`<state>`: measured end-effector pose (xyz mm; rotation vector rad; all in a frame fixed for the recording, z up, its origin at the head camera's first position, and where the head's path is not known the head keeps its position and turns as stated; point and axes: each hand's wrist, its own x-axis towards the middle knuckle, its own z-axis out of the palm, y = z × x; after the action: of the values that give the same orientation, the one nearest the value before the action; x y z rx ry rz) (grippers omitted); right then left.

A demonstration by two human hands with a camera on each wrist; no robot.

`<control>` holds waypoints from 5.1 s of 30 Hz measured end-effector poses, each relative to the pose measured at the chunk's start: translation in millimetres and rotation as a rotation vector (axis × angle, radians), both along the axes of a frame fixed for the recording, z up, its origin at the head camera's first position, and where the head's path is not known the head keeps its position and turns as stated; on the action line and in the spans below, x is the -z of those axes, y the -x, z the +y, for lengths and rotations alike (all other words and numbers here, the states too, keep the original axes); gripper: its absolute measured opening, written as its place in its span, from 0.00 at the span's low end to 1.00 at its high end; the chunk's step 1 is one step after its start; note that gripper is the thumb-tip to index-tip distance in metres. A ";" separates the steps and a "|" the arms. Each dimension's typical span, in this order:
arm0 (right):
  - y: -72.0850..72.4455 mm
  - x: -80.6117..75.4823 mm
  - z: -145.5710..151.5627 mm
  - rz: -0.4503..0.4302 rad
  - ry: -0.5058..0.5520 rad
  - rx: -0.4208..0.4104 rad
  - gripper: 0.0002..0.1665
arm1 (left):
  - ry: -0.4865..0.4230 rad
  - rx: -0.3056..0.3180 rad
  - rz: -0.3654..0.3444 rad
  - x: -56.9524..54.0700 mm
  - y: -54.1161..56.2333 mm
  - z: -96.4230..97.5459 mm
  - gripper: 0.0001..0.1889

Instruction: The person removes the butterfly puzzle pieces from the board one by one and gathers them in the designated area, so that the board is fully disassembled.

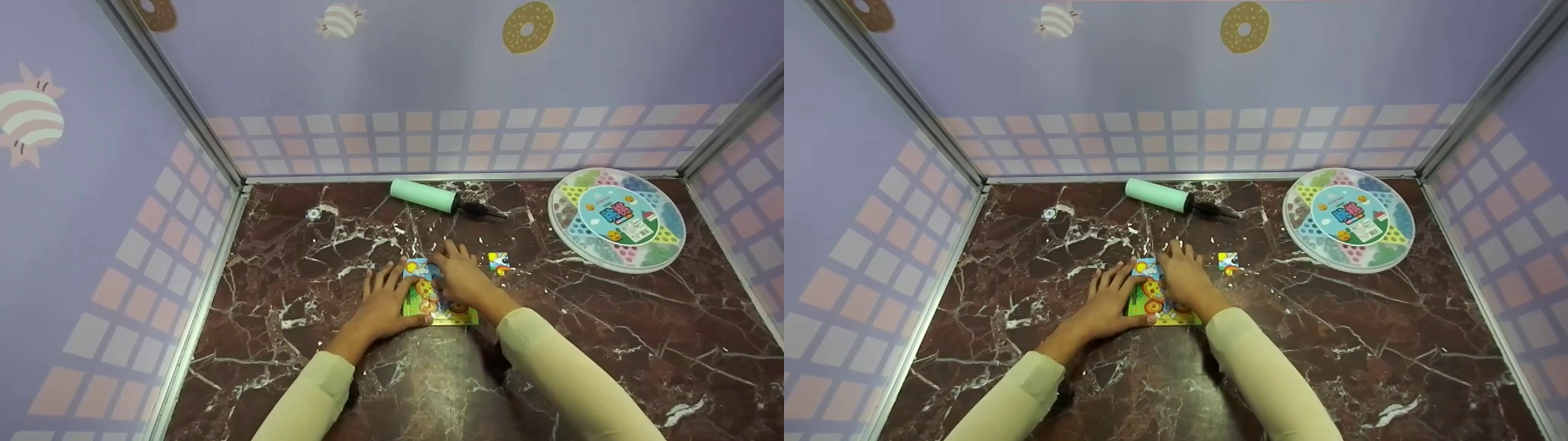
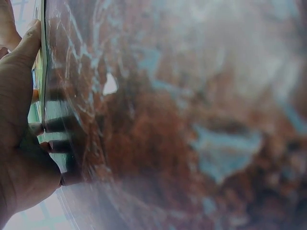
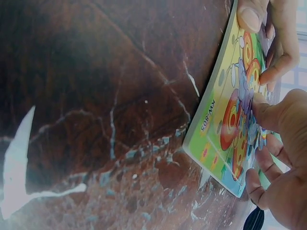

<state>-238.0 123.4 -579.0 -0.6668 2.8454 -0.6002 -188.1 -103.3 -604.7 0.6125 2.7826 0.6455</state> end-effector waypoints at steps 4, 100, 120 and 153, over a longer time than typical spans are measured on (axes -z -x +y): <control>-0.6 -0.3 -0.3 -0.005 0.001 -0.003 0.26 | -0.003 -0.001 -0.001 -0.7 -0.3 0.1 0.50; -3.8 19.2 181.2 0.198 0.100 0.168 0.19 | -0.004 0.008 0.028 4.7 1.0 -0.9 0.48; 2.3 19.8 178.5 0.207 0.101 0.133 0.18 | 0.012 0.004 0.013 1.8 0.1 -0.6 0.48; 3.4 18.7 158.2 0.169 0.096 0.160 0.21 | 0.002 0.009 0.023 4.0 1.2 -0.6 0.49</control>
<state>-241.3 281.6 -597.7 -0.5305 3.0655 -0.7431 -189.2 -104.0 -608.7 0.6352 2.8002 0.6374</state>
